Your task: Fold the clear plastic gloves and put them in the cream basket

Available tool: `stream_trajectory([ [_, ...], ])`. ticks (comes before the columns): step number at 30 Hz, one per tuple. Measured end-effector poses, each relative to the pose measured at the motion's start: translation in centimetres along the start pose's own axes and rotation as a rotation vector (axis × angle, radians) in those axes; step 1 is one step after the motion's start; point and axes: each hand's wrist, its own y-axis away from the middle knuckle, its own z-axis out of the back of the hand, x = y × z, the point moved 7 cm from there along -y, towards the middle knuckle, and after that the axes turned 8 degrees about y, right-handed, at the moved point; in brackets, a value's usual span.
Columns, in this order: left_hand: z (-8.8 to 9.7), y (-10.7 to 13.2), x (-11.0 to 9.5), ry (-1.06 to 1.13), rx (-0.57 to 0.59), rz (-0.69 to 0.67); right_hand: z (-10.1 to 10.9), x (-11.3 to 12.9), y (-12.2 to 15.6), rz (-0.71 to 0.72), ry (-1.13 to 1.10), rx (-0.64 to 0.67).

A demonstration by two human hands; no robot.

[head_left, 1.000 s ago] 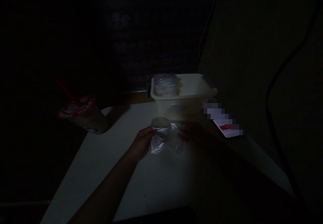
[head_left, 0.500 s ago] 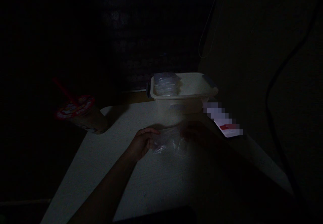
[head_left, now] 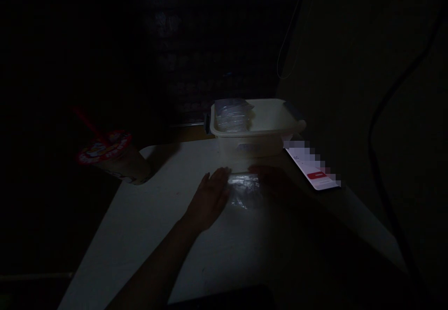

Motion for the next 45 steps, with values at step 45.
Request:
stream_trajectory([
  [45, -1.7, 0.5, 0.0, -0.521, 0.147, 0.098, -3.5, 2.5, 2.4, 0.099, 1.159, -0.191],
])
